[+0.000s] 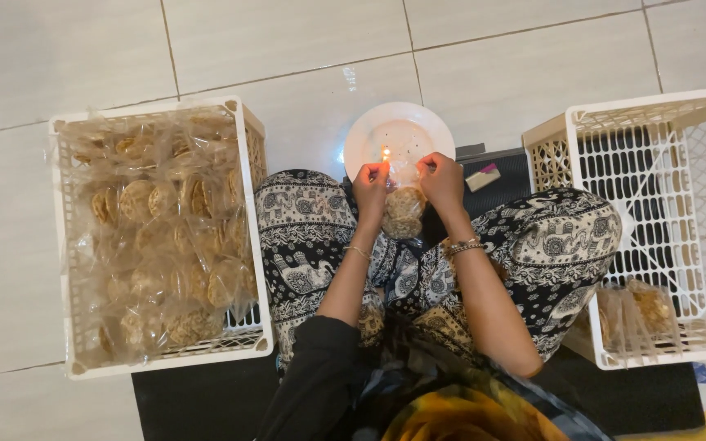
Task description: Sealing plastic bags containing food by folding the tops and passing them over a candle flame.
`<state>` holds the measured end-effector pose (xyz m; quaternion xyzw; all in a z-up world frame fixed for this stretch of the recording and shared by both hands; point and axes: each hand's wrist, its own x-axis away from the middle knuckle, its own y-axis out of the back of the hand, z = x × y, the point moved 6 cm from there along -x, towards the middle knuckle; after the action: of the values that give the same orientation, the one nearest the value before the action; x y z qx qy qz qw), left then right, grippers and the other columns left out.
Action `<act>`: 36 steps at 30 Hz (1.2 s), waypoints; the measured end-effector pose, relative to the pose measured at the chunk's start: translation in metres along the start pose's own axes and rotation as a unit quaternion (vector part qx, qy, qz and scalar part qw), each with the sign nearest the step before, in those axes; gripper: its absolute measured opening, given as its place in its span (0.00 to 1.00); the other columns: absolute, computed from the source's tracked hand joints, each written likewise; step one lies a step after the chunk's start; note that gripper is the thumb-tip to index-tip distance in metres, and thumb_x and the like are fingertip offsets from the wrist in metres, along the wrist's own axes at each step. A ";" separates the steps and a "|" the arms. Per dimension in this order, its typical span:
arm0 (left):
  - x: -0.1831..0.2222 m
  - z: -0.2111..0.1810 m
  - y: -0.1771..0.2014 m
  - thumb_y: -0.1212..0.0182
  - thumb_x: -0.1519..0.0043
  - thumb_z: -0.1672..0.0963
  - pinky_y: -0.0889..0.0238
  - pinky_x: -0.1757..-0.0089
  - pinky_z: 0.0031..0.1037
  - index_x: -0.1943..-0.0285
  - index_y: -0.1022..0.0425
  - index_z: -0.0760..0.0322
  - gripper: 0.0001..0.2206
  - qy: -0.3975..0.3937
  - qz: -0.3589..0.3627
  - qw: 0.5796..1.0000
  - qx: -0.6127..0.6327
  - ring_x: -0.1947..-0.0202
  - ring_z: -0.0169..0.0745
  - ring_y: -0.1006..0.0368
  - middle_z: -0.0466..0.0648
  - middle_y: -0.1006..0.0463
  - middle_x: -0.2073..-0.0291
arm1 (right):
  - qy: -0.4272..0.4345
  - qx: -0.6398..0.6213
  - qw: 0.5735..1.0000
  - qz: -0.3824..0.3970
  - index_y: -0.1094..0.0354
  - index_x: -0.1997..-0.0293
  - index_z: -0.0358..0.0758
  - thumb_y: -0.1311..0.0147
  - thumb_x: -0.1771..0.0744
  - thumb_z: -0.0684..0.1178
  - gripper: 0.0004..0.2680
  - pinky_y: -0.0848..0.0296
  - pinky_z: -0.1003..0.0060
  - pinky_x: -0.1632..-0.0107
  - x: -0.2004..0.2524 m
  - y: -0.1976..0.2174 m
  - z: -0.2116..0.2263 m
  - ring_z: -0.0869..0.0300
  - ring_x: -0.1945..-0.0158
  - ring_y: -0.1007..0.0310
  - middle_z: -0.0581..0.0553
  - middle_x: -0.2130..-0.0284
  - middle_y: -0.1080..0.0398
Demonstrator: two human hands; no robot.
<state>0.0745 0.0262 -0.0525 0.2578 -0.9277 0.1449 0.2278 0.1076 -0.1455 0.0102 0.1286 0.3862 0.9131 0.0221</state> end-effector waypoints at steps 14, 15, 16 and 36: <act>-0.001 0.004 -0.002 0.34 0.39 0.56 0.21 0.72 0.30 0.60 0.22 0.72 0.10 0.002 0.019 1.000 -0.001 0.76 0.44 0.21 0.57 0.24 0.72 | 0.004 0.012 1.000 -0.005 0.21 0.60 0.49 0.41 0.34 0.51 0.05 0.25 0.49 0.49 0.006 0.004 0.001 0.40 0.52 0.23 0.40 0.64 0.21; 0.004 -0.002 -0.002 0.34 0.39 0.56 0.21 0.72 0.30 0.60 0.22 0.72 0.10 0.002 0.019 1.000 0.000 0.76 0.44 0.21 0.57 0.24 0.72 | 0.004 0.012 1.000 -0.005 0.21 0.60 0.49 0.41 0.34 0.51 0.05 0.25 0.49 0.49 0.005 0.004 0.002 0.40 0.52 0.23 0.40 0.64 0.21; 0.008 -0.008 -0.001 0.35 0.39 0.56 0.21 0.72 0.29 0.59 0.23 0.73 0.10 -0.001 0.016 1.000 0.004 0.76 0.44 0.21 0.57 0.25 0.72 | 0.014 0.003 1.000 -0.007 0.21 0.60 0.47 0.41 0.34 0.50 0.05 0.25 0.50 0.49 0.004 0.004 0.003 0.39 0.53 0.23 0.39 0.65 0.21; 0.004 -0.008 0.012 0.35 0.40 0.56 0.22 0.74 0.27 0.58 0.23 0.69 0.10 -0.017 -0.048 0.998 0.031 0.77 0.41 0.22 0.53 0.27 0.73 | 0.057 -0.052 0.997 -0.008 0.22 0.62 0.43 0.41 0.34 0.47 0.03 0.23 0.55 0.53 0.006 0.000 0.030 0.45 0.57 0.21 0.40 0.67 0.22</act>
<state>0.0680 0.0376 -0.0462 0.3111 -0.9132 0.1580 0.2107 0.1097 -0.1237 0.0320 0.0721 0.3395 0.9377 0.0139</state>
